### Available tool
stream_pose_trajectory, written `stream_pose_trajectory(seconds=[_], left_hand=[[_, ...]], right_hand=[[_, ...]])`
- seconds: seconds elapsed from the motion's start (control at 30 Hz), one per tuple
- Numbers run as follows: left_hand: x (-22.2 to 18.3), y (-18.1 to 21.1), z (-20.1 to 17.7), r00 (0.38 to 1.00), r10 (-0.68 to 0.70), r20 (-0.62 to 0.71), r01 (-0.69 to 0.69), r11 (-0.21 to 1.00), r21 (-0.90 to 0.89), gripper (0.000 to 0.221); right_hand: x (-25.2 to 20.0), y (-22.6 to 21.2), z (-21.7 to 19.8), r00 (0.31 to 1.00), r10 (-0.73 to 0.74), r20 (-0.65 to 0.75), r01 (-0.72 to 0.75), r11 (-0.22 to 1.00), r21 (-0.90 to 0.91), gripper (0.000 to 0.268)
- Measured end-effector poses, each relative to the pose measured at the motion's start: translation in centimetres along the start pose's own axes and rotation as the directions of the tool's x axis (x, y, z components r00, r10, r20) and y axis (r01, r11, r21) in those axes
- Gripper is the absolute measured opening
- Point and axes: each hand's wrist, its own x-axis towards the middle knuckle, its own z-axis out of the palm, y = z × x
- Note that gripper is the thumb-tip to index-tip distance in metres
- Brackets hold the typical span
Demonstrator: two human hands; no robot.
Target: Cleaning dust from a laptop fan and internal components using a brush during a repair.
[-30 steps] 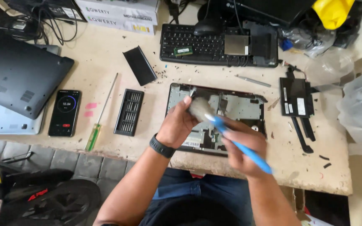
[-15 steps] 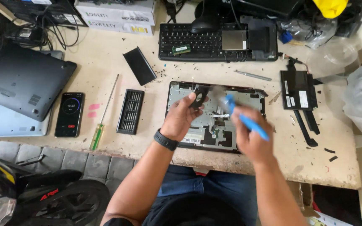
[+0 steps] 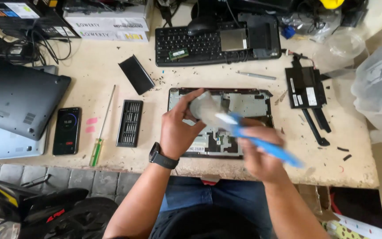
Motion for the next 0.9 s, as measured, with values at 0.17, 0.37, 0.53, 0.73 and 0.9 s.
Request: stream_pose_trajectory(seconds=[0.17, 0.37, 0.53, 0.73, 0.9], left_hand=[[-0.3, -0.4, -0.1, 0.999, 0.039, 0.011, -0.04, 0.996, 0.079, 0.065], [-0.1, -1.6, 0.4, 1.0, 0.008, 0.027, -0.009, 0.998, 0.054, 0.068], [-0.4, -2.8, 1.0, 0.998, -0.044, 0.049, 0.043, 0.999, 0.018, 0.065], [-0.8, -2.3, 0.5, 0.996, 0.001, 0.09, -0.006, 0.998, 0.056, 0.06], [-0.9, -1.4, -0.3, 0.995, -0.091, 0.032, 0.091, 0.996, 0.011, 0.052]], right_hand=[[4.3, -1.7, 0.0, 0.973, -0.228, 0.03, 0.225, 0.917, -0.328, 0.013], [1.1, 2.6, -0.6, 0.987, -0.099, 0.129, 0.128, 0.961, -0.244, 0.01], [2.2, 1.5, -2.4, 0.995, -0.102, 0.018, 0.1, 0.892, -0.442, 0.009], [1.8, 0.9, -1.2, 0.989, 0.009, 0.146, 0.032, 0.96, -0.278, 0.008], [3.7, -0.1, -3.0, 0.994, -0.103, -0.048, 0.077, 0.921, -0.383, 0.009]])
